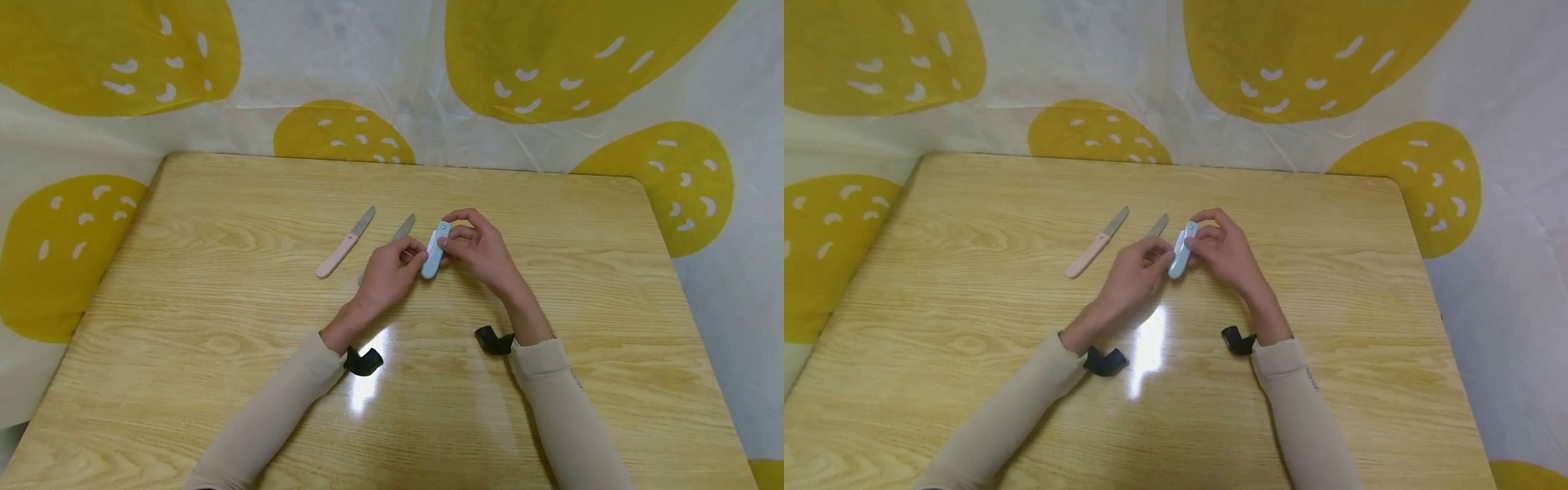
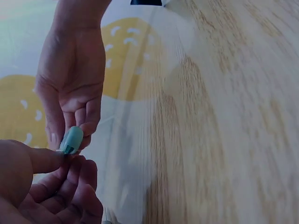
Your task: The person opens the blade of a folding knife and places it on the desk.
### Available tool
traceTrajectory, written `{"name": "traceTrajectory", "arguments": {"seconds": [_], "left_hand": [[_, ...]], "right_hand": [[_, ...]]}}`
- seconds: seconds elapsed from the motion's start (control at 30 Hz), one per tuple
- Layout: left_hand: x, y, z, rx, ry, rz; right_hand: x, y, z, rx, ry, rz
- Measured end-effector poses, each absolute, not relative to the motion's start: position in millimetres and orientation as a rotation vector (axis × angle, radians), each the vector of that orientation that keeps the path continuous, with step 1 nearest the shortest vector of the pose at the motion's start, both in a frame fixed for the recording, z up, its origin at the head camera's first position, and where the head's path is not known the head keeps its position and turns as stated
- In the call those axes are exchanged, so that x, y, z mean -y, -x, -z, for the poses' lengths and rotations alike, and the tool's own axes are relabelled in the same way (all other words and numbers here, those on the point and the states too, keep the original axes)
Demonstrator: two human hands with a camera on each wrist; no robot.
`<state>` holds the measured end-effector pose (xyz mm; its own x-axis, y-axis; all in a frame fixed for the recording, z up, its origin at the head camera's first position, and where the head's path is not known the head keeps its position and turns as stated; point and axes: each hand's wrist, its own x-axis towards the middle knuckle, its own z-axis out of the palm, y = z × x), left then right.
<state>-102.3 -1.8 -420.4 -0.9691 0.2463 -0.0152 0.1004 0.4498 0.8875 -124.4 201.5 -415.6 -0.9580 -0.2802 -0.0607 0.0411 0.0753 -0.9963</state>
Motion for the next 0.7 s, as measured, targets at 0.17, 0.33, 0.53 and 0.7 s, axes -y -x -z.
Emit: {"name": "traceTrajectory", "arguments": {"seconds": [0.17,0.33,0.53,0.7], "left_hand": [[1.6,102.0,421.2,-2.529,-0.269,-1.555],[0.9,101.5,423.1,-2.522,-0.227,-1.526],[2.1,100.7,421.1,-2.511,-0.210,-1.497],[3.8,101.1,421.2,-2.510,-0.209,-1.459]], "right_hand": [[-199.4,123.5,415.9,-2.113,0.252,1.972],[-198.6,123.3,416.3,-2.137,0.250,1.935],[-200.0,121.9,416.0,-2.155,0.251,1.893],[-201.5,121.9,416.2,-2.143,0.264,1.894]]}}
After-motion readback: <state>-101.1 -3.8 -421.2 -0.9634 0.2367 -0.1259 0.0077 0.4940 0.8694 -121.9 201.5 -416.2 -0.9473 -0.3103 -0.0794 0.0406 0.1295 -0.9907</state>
